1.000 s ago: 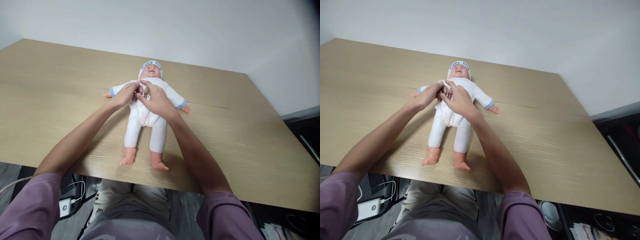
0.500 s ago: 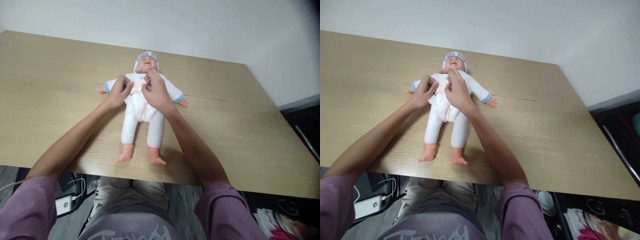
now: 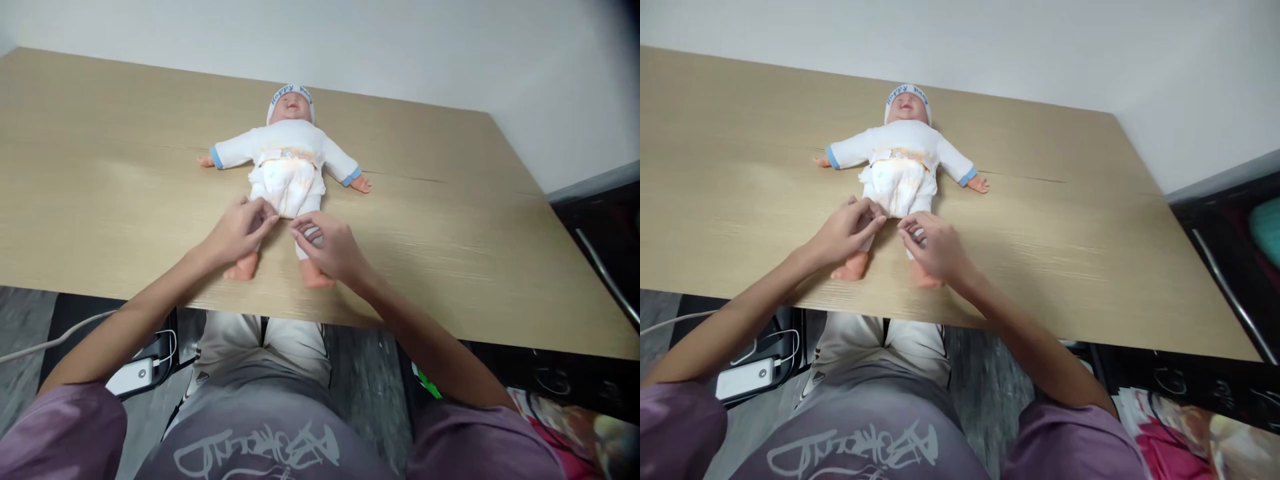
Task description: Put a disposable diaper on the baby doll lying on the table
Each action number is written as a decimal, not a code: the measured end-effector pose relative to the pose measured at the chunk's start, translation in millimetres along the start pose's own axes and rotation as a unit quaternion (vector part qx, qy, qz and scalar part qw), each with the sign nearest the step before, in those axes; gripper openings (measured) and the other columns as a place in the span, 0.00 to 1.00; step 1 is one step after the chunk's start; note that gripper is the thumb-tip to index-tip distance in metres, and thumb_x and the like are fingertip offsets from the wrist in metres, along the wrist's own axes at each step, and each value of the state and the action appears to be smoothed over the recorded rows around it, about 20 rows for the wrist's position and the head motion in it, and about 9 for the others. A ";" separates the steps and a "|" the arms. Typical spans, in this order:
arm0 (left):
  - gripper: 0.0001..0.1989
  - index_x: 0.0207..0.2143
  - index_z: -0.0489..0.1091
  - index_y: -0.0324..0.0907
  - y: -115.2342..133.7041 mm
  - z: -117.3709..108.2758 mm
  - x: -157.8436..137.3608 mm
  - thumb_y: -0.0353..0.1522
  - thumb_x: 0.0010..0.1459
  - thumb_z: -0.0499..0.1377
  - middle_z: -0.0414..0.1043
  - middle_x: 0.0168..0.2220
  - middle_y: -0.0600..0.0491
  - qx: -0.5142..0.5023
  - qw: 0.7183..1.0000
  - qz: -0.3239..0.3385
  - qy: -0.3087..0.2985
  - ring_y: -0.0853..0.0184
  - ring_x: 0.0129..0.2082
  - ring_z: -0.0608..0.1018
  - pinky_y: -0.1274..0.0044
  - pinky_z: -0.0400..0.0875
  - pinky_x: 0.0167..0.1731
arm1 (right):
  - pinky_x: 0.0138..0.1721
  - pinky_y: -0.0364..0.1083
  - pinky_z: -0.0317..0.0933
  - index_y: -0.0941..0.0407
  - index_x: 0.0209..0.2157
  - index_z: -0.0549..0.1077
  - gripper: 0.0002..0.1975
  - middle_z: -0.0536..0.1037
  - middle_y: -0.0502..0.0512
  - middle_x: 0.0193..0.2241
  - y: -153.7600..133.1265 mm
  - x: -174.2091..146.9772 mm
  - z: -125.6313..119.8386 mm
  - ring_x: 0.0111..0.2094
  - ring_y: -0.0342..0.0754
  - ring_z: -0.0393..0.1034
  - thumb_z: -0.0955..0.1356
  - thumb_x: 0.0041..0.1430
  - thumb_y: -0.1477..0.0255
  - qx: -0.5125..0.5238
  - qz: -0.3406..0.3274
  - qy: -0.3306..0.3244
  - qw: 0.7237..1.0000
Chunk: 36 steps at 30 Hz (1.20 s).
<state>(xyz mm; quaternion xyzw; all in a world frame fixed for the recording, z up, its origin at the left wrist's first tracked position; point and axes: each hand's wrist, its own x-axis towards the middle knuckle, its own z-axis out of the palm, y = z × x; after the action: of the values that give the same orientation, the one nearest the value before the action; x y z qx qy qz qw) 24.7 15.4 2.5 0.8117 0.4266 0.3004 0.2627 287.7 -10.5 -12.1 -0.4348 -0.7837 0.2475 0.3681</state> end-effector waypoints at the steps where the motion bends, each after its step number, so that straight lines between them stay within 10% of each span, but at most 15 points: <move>1: 0.18 0.45 0.73 0.45 -5.3 0.7 2.6 0.50 0.78 0.62 0.82 0.44 0.44 -0.020 1.000 -0.015 0.016 0.49 0.48 0.82 0.56 0.77 0.58 | 0.48 0.59 0.82 0.49 0.48 0.81 0.07 0.88 0.57 0.44 4.4 0.6 -0.2 0.41 0.57 0.85 0.71 0.77 0.62 -0.027 0.001 0.019 0.999; 14: 0.17 0.37 0.76 0.42 -19.4 -7.0 43.0 0.45 0.64 0.74 0.72 0.27 0.51 0.004 0.997 -0.073 0.005 0.58 0.34 0.76 0.65 0.74 0.45 | 0.59 0.66 0.75 0.49 0.51 0.79 0.19 0.82 0.65 0.50 19.8 26.7 36.8 0.56 0.69 0.79 0.67 0.83 0.50 -0.143 0.046 0.072 0.986; 25: 0.10 0.42 0.72 0.45 -26.3 6.5 34.5 0.40 0.69 0.67 0.78 0.56 0.40 0.050 0.997 0.019 0.048 0.45 0.61 0.77 0.53 0.69 0.71 | 0.64 0.67 0.72 0.51 0.56 0.75 0.10 0.84 0.67 0.56 7.3 22.2 40.1 0.61 0.70 0.77 0.70 0.80 0.62 -0.187 0.070 0.062 0.978; 36: 0.23 0.41 0.66 0.46 -42.2 15.9 29.7 0.46 0.65 0.75 0.72 0.38 0.50 -0.049 0.990 -0.061 0.114 0.55 0.43 0.78 0.62 0.77 0.50 | 0.56 0.59 0.75 0.48 0.56 0.65 0.22 0.87 0.56 0.48 18.5 21.1 27.3 0.49 0.59 0.84 0.77 0.70 0.63 -0.041 0.106 0.165 0.980</move>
<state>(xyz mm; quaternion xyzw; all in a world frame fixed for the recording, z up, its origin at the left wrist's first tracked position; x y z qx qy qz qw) 27.0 59.0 -29.3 0.7305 0.4874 0.3949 0.2699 267.9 15.2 -34.0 -0.5653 -0.6706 0.1776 0.4462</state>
